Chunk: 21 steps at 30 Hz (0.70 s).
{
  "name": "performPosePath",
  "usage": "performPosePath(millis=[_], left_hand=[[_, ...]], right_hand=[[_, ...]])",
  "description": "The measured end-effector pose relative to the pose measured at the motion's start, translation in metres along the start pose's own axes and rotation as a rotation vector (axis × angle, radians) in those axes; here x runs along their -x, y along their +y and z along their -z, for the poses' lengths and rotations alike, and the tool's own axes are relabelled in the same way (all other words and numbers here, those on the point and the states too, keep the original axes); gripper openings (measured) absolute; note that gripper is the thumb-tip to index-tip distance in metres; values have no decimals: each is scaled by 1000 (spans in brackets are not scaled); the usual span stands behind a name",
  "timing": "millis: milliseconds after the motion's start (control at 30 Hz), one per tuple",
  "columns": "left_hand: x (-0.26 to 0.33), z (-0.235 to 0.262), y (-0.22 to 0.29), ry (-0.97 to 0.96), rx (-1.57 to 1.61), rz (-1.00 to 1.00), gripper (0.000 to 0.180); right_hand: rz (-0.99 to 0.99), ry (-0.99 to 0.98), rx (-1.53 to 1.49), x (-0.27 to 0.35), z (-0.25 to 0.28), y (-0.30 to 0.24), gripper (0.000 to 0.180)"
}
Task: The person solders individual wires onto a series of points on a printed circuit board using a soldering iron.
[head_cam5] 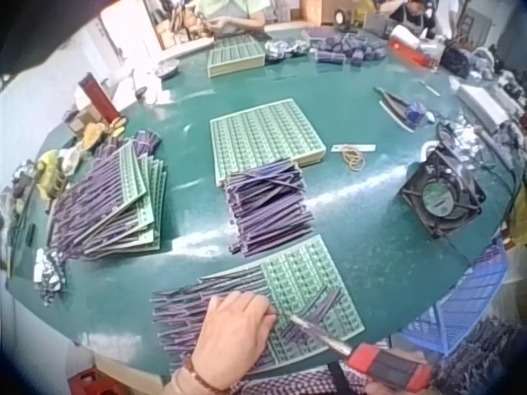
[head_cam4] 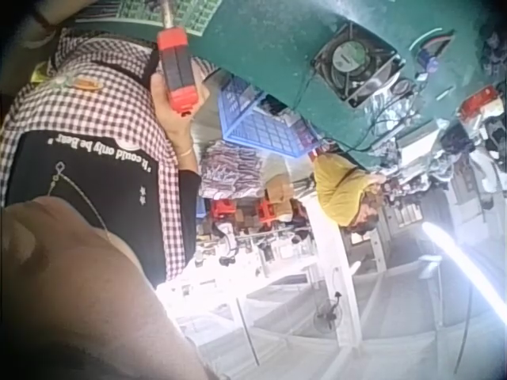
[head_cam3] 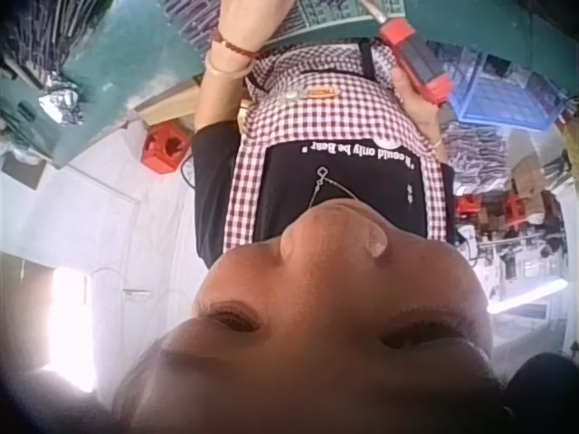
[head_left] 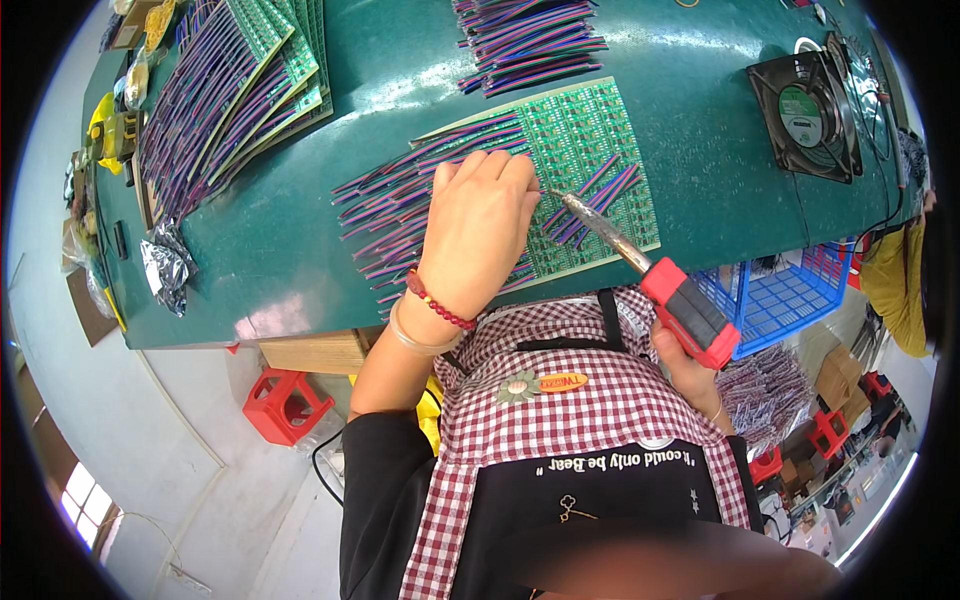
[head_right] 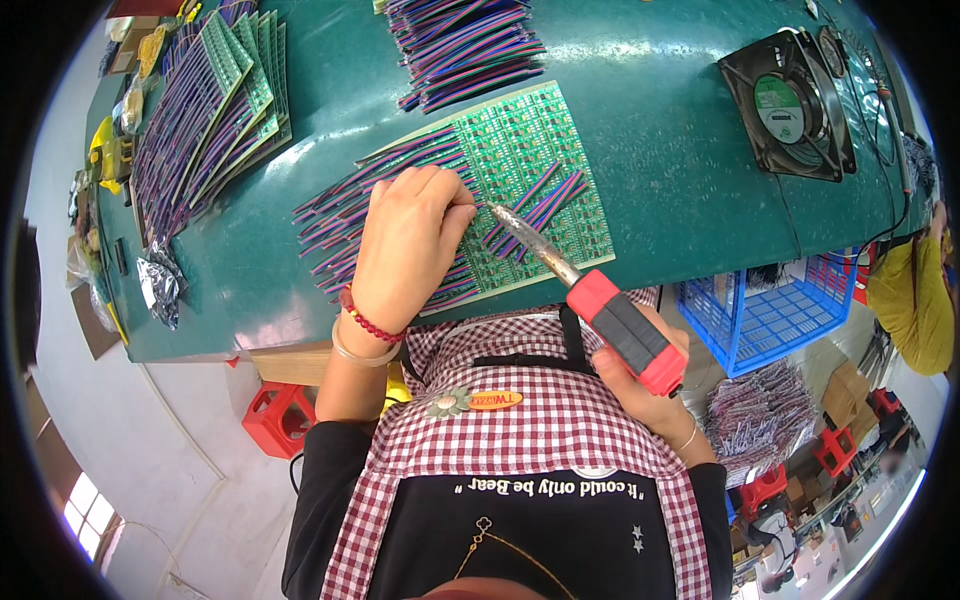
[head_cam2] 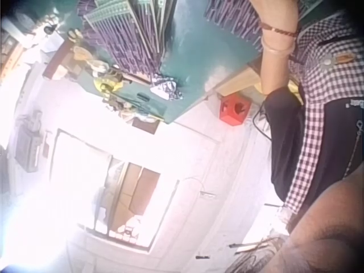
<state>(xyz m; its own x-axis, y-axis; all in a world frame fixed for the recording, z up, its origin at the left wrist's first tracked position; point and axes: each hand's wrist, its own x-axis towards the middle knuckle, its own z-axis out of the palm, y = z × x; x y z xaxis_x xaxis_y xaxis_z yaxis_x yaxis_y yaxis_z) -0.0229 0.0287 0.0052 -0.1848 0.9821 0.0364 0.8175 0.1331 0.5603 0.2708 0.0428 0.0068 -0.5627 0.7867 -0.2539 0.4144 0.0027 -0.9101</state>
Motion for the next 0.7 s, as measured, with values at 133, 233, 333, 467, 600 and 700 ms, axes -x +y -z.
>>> performPosePath(millis=[133,233,333,467,600,700], left_hand=[[0,-1,0,-5,-1,1,10],[-1,-1,0,2,3,-2,10],[0,-3,1,11,0,7,11],[0,-3,0,13,-5,1,11],[0,-3,1,4,-22,9,11],[1,-2,2,4,-33,10,11]], right_hand=[[67,-2,30,-6,-1,-6,33],[-29,-51,44,-6,3,-11,32],[138,9,176,-3,2,-5,31],[-85,35,-43,3,4,-9,31],[-46,20,-16,3,4,-6,29],[18,30,-23,1,1,-4,26]])
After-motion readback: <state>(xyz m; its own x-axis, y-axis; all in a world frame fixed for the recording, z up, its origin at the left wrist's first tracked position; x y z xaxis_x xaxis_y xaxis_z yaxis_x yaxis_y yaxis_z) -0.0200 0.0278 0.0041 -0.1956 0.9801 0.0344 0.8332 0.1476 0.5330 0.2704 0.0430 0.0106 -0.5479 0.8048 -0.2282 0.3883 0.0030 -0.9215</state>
